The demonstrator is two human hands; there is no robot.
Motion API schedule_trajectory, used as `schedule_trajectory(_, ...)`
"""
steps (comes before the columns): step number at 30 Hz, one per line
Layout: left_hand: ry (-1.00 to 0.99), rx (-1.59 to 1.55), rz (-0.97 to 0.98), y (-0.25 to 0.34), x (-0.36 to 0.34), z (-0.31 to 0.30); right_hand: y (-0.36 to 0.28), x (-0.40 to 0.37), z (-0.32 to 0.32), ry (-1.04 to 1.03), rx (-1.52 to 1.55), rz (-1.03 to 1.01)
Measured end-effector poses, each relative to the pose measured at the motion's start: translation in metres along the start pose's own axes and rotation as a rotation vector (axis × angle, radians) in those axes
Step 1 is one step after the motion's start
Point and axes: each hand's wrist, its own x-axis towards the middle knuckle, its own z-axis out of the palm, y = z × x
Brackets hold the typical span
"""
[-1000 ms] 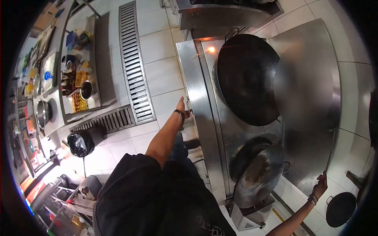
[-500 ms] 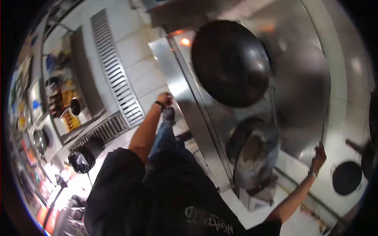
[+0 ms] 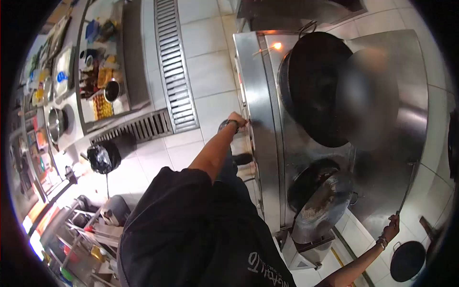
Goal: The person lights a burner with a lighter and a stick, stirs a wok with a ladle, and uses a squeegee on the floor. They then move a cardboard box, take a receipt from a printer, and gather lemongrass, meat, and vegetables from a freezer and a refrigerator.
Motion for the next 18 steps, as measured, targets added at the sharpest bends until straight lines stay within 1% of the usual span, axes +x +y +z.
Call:
schedule_trajectory(1,-0.007,-0.017,-0.015,-0.004,0.005,0.012,0.001,0.003,0.001,0.030,-0.031,0.023)
schedule_trajectory(2,0.262,-0.110,-0.018,-0.007,0.012,0.024,0.003,0.004,0.002,0.060,-0.063,0.047)
schedule_trajectory(3,0.530,-0.201,-0.031,-0.013,0.019,0.038,0.004,0.005,-0.001,0.043,-0.083,0.033)
schedule_trajectory(4,0.528,-0.212,-0.053,-0.019,0.026,0.044,0.005,0.005,0.000,0.055,-0.074,-0.009)
schedule_trajectory(5,0.531,-0.296,-0.026,-0.024,0.034,0.050,0.004,0.006,0.001,0.069,-0.066,-0.049)
schedule_trajectory(6,0.535,-0.377,0.002,-0.031,0.040,0.055,-0.005,0.000,0.003,0.083,-0.041,-0.042)
schedule_trajectory(7,0.547,-0.470,0.053,-0.035,0.035,0.057,0.004,0.006,-0.002,0.065,-0.057,-0.048)
schedule_trajectory(9,0.650,-0.413,-0.022,-0.043,0.020,0.066,0.020,0.020,-0.004,0.060,0.004,-0.034)
schedule_trajectory(10,0.659,-0.419,-0.032,-0.047,0.011,0.077,0.025,0.024,-0.001,0.050,0.007,-0.044)
schedule_trajectory(11,0.653,-0.505,-0.158,-0.057,0.013,0.102,0.016,0.016,0.002,0.053,0.028,-0.048)
schedule_trajectory(12,0.642,-0.591,-0.282,-0.074,0.025,0.138,0.007,0.009,0.005,0.058,0.048,-0.051)
schedule_trajectory(13,0.485,-0.512,-0.099,-0.096,0.029,0.179,0.001,0.006,0.006,0.069,0.069,-0.053)
schedule_trajectory(15,0.163,-0.753,-0.191,-0.089,-0.009,0.220,0.003,0.011,0.009,0.067,0.024,-0.099)
schedule_trajectory(16,0.040,-0.896,-0.247,-0.081,-0.027,0.239,0.008,0.014,0.005,0.068,-0.033,-0.133)
schedule_trajectory(18,-0.125,-1.159,-0.345,-0.064,-0.052,0.263,0.019,0.022,0.004,0.066,-0.022,-0.122)
